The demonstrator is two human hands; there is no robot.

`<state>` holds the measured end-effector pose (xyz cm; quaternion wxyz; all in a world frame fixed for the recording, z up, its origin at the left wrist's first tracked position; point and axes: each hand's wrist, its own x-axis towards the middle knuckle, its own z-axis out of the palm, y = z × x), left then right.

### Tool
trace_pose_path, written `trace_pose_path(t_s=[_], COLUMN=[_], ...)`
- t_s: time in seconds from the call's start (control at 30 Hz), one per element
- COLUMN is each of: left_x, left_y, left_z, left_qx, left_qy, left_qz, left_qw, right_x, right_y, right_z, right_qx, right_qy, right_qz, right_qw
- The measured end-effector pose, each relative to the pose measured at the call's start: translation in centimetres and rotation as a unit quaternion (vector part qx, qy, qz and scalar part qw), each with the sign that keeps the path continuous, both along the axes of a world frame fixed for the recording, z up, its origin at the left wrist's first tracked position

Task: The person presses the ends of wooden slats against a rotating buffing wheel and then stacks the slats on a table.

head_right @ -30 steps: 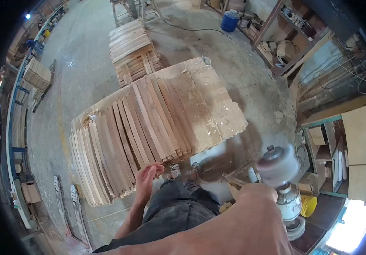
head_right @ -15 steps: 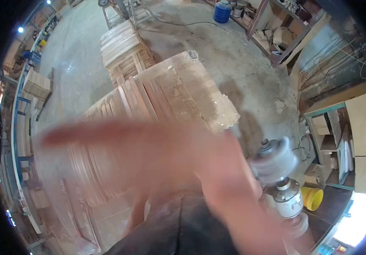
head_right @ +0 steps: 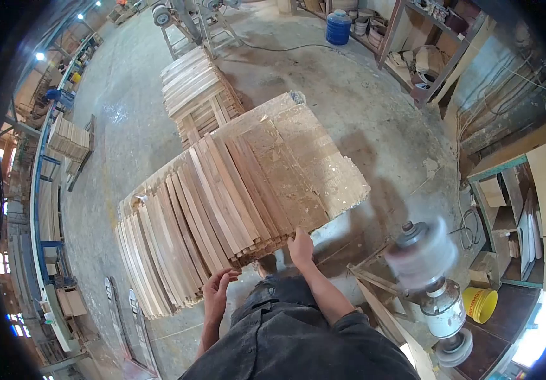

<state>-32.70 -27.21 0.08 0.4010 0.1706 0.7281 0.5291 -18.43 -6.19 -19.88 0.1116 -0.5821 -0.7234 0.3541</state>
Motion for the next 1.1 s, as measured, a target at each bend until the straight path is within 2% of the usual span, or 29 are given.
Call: trace_pose_path(t_s=[0.1, 0.17, 0.23, 0.3, 0.4, 0.47, 0.53, 0.6, 0.67, 0.77, 0.8, 0.83, 0.87, 0.9, 0.93, 0.97, 1.0, 1.07, 1.1], left_x=[-0.3, -0.4, -0.5, -0.8, -0.7, -0.8, -0.5, -0.4, 0.1, 0.4, 0.6, 0.7, 0.8, 0.9, 1.1, 1.3, 1.4, 1.6, 1.7], left_y=[-0.8, -1.2, -1.9, -2.2, -2.9, -2.6, -2.4, -2.1, -2.0, -1.8, -1.8, -1.8, -1.8, -1.7, -1.5, -1.3, -1.3, -1.3, -1.2], left_z=[-0.5, -0.2, 0.1, 0.1, -0.5, -0.3, 0.6, 0.9, 0.8, 0.1, 0.0, 0.0, 0.1, 0.2, 0.4, 0.9, 0.8, 0.5, 0.4], left_qx=[0.002, 0.006, -0.001, 0.003, 0.006, 0.006, -0.006, -0.005, -0.005, -0.004, -0.001, 0.002, 0.002, 0.010, 0.019, 0.011, 0.013, 0.021, 0.023], left_qy=[0.002, 0.011, 0.023, 0.026, 0.024, 0.025, 0.040, 0.053, 0.064, 0.062, 0.067, 0.071, 0.077, 0.067, 0.056, 0.058, 0.060, 0.048, 0.050], left_qz=[0.013, 0.020, 0.029, 0.034, 0.044, 0.050, 0.040, 0.036, 0.033, 0.014, 0.002, -0.011, -0.014, -0.011, -0.009, -0.006, -0.009, -0.011, -0.011], left_qw=[1.000, 1.000, 0.999, 0.999, 0.999, 0.998, 0.998, 0.998, 0.997, 0.998, 0.998, 0.997, 0.997, 0.998, 0.998, 0.998, 0.998, 0.999, 0.998], right_x=[0.5, 2.0, 4.1, 6.2, 8.2, 8.2, 7.2, 5.8, 2.6, -0.9, -1.8, -2.7, -2.8, -2.3, -1.8, -1.5, -1.5, -1.5, -1.1], right_y=[1.4, 3.5, 6.4, 8.1, 8.7, 8.3, 6.0, 3.7, 1.1, -0.4, -0.5, -0.6, -0.5, 0.0, 0.7, 1.4, 1.8, 2.3, 2.7], right_z=[0.9, 1.2, 2.3, 2.2, 0.3, 1.5, 3.7, 2.9, 3.4, -3.5, -5.1, -4.6, -4.0, -3.5, -3.0, -2.6, -2.2, -2.0, -1.9], right_qx=[0.006, 0.051, 0.064, 0.146, 0.148, 0.133, 0.249, 0.170, 0.033, -0.033, -0.112, -0.192, -0.193, -0.319, -0.435, -0.466, -0.463, -0.329, -0.328], right_qy=[-0.049, -0.032, -0.062, -0.126, -0.147, -0.127, -0.108, 0.044, 0.069, 0.150, 0.166, 0.181, 0.187, 0.261, 0.327, 0.342, 0.345, 0.296, 0.297], right_qz=[0.003, -0.053, -0.061, -0.047, -0.022, -0.017, -0.091, -0.026, 0.003, -0.025, -0.081, -0.137, -0.139, -0.195, -0.245, -0.248, -0.248, -0.156, -0.156], right_qw=[0.999, 0.997, 0.994, 0.980, 0.978, 0.983, 0.958, 0.984, 0.997, 0.988, 0.976, 0.955, 0.953, 0.890, 0.803, 0.778, 0.778, 0.883, 0.883])
